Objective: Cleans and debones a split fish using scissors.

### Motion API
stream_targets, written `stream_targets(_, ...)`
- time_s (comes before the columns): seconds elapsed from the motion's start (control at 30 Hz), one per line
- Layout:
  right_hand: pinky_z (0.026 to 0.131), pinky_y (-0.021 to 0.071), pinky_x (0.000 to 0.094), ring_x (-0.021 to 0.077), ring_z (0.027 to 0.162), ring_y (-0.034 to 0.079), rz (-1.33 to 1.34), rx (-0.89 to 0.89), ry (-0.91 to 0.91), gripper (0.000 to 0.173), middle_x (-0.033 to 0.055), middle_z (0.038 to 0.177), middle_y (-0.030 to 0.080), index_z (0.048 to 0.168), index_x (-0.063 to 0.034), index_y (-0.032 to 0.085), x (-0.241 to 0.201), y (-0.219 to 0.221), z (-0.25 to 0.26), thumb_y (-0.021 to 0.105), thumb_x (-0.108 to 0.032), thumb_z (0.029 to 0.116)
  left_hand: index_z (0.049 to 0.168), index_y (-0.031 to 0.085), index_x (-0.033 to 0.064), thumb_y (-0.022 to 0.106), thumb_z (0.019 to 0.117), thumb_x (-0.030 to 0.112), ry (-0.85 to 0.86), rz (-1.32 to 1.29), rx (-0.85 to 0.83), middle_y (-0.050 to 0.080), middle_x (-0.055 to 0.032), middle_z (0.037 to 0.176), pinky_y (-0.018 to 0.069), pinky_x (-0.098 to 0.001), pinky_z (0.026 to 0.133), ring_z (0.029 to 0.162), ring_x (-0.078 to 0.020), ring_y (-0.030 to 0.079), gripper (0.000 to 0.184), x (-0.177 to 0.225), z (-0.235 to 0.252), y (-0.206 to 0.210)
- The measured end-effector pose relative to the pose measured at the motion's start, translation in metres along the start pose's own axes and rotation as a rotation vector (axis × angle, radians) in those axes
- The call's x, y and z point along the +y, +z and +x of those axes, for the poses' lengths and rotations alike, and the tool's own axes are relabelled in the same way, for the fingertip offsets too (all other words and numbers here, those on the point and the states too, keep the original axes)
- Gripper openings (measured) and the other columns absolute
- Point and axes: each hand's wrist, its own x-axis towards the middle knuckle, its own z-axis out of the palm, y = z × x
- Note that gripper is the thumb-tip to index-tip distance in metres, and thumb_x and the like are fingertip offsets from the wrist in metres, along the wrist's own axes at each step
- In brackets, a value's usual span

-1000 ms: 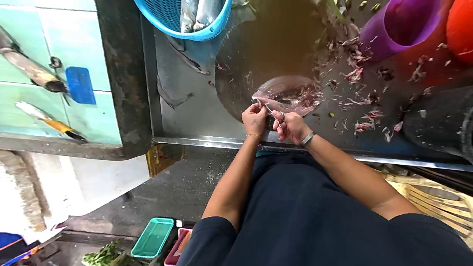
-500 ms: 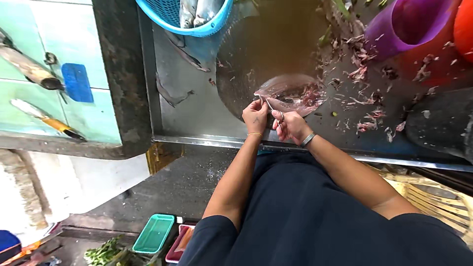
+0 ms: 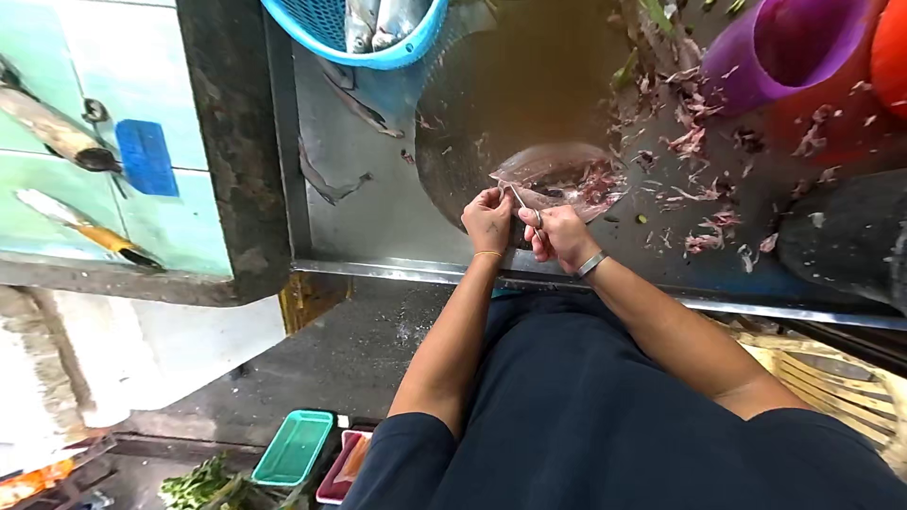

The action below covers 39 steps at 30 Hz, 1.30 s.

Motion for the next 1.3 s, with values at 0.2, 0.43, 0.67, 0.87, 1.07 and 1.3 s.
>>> stream_targets(0.2, 0.043, 0.0527, 0.0285, 0.0111, 0.041, 0.056, -0.055, -0.003, -0.104, 0.043, 0.0031, 0.052, 0.058, 0.074, 0.0001, 0.063, -0.01, 0.008, -0.013, 0.058, -0.027, 0.1067, 0.098, 0.079, 0.0099, 0.076, 0.0898, 0.019, 0.018, -0.072, -0.028, 0.078, 0.001, 0.087, 0.0596, -0.027, 0.077, 0.077, -0.0031, 0.072, 0.013, 0.0, 0.0, -0.002)
stream_targets(0.43, 0.046, 0.0542, 0.0295, 0.0101, 0.046, 0.06, -0.362, -0.068, -0.536, 0.026, 0.0019, 0.058, 0.063, 0.079, -0.0028, 0.067, -0.04, 0.0, -0.041, 0.067, -0.02, 0.0985, 0.098, 0.079, 0.0095, 0.077, 0.0877, 0.021, -0.03, -0.067, -0.056, 0.078, 0.0002, 0.085, 0.0588, -0.0304, 0.078, 0.077, -0.0047, 0.071, 0.015, -0.004, 0.005, -0.008)
stream_targets(0.67, 0.058, 0.0581, 0.041, 0.0164, 0.056, 0.06, 0.218, 0.112, -0.075, 0.059, -0.0012, 0.071, 0.061, 0.108, -0.0206, 0.058, -0.043, -0.071, -0.02, 0.018, -0.063, 0.1072, 0.111, 0.073, 0.0009, 0.076, 0.0933, 0.022, -0.198, -0.235, -0.114, 0.077, -0.0109, 0.096, 0.0668, -0.0397, 0.075, 0.079, -0.0189, 0.076, 0.028, -0.002, 0.04, -0.021)
stream_targets(0.87, 0.064, 0.0633, 0.0409, 0.0165, 0.057, 0.067, 0.149, -0.195, 0.004, 0.056, 0.0004, 0.064, 0.065, 0.093, -0.012, 0.062, 0.008, -0.03, -0.008, 0.026, -0.05, 0.1105, 0.113, 0.071, -0.0028, 0.078, 0.0884, 0.009, -0.266, -0.318, -0.213, 0.076, -0.0144, 0.099, 0.0669, -0.0382, 0.078, 0.083, -0.0204, 0.077, 0.028, -0.007, 0.022, -0.02)
stream_targets(1.07, 0.063, 0.062, 0.0422, 0.0163, 0.051, 0.062, 0.296, -0.154, 0.19, 0.051, -0.0009, 0.056, 0.056, 0.083, -0.012, 0.059, 0.009, -0.005, 0.023, 0.043, -0.054, 0.1073, 0.104, 0.073, -0.0012, 0.074, 0.089, 0.009, -0.188, -0.273, -0.202, 0.077, -0.0102, 0.089, 0.067, -0.037, 0.075, 0.075, -0.0175, 0.076, 0.018, -0.008, 0.024, -0.021)
stream_targets(1.3, 0.052, 0.0525, 0.0323, 0.0108, 0.049, 0.059, -0.348, -0.029, -0.329, 0.03, 0.0016, 0.061, 0.065, 0.082, -0.0031, 0.07, -0.004, -0.008, -0.015, 0.068, -0.028, 0.0989, 0.1, 0.075, 0.0002, 0.075, 0.0881, 0.011, -0.197, -0.239, -0.214, 0.077, -0.0088, 0.085, 0.0669, -0.0377, 0.072, 0.072, -0.0173, 0.076, 0.016, -0.007, 0.028, -0.018)
